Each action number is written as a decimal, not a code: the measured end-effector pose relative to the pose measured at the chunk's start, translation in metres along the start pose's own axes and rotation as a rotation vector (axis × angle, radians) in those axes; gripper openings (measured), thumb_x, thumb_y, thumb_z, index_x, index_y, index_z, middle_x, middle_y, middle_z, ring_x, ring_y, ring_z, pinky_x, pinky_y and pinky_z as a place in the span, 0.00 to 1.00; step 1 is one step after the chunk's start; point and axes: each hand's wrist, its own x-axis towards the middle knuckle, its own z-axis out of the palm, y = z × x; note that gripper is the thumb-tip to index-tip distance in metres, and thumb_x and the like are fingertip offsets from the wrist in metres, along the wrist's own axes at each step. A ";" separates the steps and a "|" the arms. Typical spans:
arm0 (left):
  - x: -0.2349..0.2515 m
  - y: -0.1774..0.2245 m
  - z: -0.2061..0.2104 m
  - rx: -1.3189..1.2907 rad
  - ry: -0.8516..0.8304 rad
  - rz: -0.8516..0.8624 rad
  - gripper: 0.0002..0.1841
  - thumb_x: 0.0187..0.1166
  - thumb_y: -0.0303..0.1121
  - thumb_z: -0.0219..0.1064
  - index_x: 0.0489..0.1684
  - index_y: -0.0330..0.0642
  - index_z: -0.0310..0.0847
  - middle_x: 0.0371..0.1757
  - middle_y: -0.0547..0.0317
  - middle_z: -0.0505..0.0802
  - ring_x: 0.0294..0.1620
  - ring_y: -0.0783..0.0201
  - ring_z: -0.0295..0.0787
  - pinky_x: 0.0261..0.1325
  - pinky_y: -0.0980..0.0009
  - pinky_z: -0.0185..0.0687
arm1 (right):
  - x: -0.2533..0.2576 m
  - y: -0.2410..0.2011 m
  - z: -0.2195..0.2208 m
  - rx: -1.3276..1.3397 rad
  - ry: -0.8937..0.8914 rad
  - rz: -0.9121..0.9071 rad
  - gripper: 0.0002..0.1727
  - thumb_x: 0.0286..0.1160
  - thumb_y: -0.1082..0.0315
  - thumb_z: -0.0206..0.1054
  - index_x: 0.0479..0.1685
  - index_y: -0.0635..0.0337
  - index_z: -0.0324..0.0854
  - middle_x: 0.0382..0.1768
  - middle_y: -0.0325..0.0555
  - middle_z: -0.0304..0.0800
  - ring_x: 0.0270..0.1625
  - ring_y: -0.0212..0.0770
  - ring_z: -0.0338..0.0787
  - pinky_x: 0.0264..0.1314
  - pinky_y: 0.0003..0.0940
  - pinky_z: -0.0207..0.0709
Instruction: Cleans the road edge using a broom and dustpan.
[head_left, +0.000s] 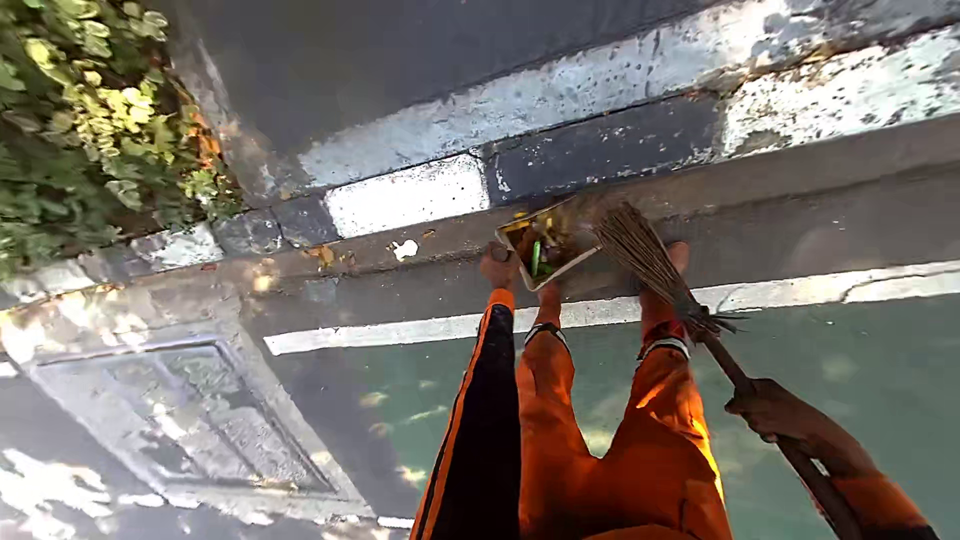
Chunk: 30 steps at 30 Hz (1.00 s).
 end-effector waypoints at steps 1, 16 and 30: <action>0.002 -0.002 -0.002 0.029 0.017 0.018 0.20 0.64 0.35 0.78 0.55 0.37 0.89 0.49 0.36 0.95 0.53 0.36 0.92 0.57 0.35 0.82 | 0.001 0.005 -0.009 -0.006 0.100 0.010 0.08 0.81 0.77 0.63 0.34 0.60 0.70 0.09 0.35 0.66 0.07 0.29 0.65 0.09 0.23 0.64; 0.042 -0.006 -0.024 0.162 -0.038 0.063 0.17 0.65 0.34 0.79 0.51 0.40 0.90 0.51 0.38 0.94 0.56 0.39 0.91 0.60 0.36 0.81 | 0.020 -0.041 0.078 -0.402 -0.049 -0.181 0.10 0.73 0.68 0.70 0.45 0.67 0.81 0.27 0.50 0.81 0.24 0.44 0.80 0.30 0.46 0.77; 0.075 -0.112 -0.125 0.219 0.190 -0.007 0.19 0.67 0.34 0.77 0.55 0.32 0.88 0.51 0.35 0.94 0.57 0.41 0.91 0.63 0.42 0.81 | 0.109 -0.139 0.223 -0.420 0.141 -0.232 0.48 0.68 0.66 0.73 0.93 0.62 0.53 0.74 0.72 0.78 0.75 0.69 0.80 0.76 0.68 0.72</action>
